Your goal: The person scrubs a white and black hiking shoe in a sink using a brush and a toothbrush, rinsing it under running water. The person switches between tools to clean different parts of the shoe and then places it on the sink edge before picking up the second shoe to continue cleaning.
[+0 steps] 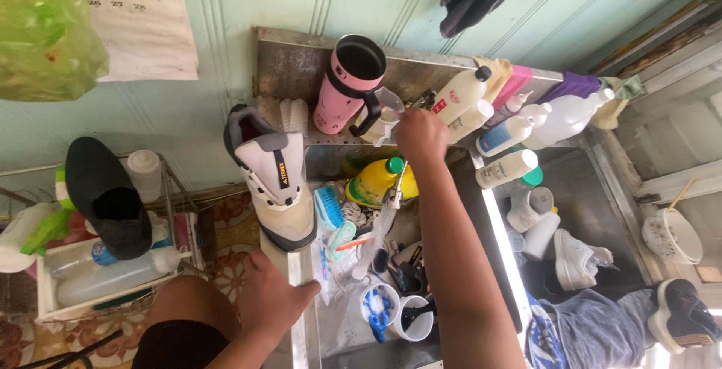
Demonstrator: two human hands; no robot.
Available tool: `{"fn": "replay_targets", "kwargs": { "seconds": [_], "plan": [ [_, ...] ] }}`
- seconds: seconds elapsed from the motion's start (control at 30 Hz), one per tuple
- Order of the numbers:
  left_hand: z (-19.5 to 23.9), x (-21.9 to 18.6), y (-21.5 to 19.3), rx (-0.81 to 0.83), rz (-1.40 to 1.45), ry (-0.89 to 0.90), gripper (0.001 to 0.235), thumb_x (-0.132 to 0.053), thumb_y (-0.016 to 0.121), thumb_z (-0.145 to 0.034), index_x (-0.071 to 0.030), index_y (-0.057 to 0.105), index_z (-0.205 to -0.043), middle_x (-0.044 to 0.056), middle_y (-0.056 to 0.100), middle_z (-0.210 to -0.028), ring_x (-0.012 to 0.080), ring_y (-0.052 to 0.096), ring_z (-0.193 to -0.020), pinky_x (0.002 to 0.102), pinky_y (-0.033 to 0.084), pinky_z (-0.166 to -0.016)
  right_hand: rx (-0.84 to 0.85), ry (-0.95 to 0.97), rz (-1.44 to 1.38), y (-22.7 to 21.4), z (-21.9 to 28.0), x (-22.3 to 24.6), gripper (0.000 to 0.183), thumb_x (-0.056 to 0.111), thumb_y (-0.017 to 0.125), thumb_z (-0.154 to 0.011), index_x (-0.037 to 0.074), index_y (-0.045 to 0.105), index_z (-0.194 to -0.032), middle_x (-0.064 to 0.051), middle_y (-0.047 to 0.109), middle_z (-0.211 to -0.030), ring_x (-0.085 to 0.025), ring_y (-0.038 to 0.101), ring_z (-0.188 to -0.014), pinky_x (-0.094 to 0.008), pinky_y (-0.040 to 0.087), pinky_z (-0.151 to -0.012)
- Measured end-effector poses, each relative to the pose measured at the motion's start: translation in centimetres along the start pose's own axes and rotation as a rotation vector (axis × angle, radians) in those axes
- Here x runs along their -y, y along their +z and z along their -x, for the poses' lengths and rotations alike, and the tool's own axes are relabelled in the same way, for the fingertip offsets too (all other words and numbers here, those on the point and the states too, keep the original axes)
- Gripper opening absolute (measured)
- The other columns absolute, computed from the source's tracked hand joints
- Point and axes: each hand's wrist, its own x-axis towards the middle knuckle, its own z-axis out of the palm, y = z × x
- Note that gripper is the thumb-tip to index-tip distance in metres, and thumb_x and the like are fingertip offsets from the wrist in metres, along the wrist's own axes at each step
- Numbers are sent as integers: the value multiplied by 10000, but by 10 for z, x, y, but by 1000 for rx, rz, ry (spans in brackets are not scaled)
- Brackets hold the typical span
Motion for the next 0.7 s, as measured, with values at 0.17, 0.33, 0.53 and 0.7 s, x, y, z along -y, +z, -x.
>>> {"fn": "replay_targets", "kwargs": {
  "seconds": [0.17, 0.33, 0.53, 0.7],
  "plan": [
    [-2, -1, 4, 10, -27, -36, 982, -420, 931, -568, 46, 369, -1224, 213, 488, -1231, 392, 649, -1051, 481, 575, -858, 201, 43, -33, 7, -25, 8, 204, 283, 664, -907, 122, 789, -896, -117, 758, -955, -305, 734, -887, -440, 591, -714],
    [-1, -1, 3, -9, -28, -18, 990, -424, 932, -567, 53, 370, -1227, 212, 494, -1230, 393, 653, -1042, 480, 584, -839, 27, 239, -321, -25, 1, 1, 259, 347, 657, -937, 131, 798, -945, -156, 745, -928, -376, 705, -907, -491, 549, -784],
    [-1, -4, 1, 0, -40, -37, 986, -435, 948, -566, 47, 392, -1222, 211, 525, -1228, 382, 672, -1033, 472, 586, -845, -132, 375, -451, -59, 58, -2, 285, 366, 630, -980, 149, 798, -1056, -188, 734, -924, -404, 689, -893, -506, 536, -783],
    [5, -5, -2, -69, 27, -3, 1002, -399, 952, -558, 25, 386, -1268, 228, 548, -1249, 399, 657, -1060, 476, 573, -859, -366, 279, -549, -61, 105, 10, 232, 211, 615, -1052, 66, 773, -1140, -182, 749, -990, -376, 708, -863, -458, 541, -744]
  ]
}}
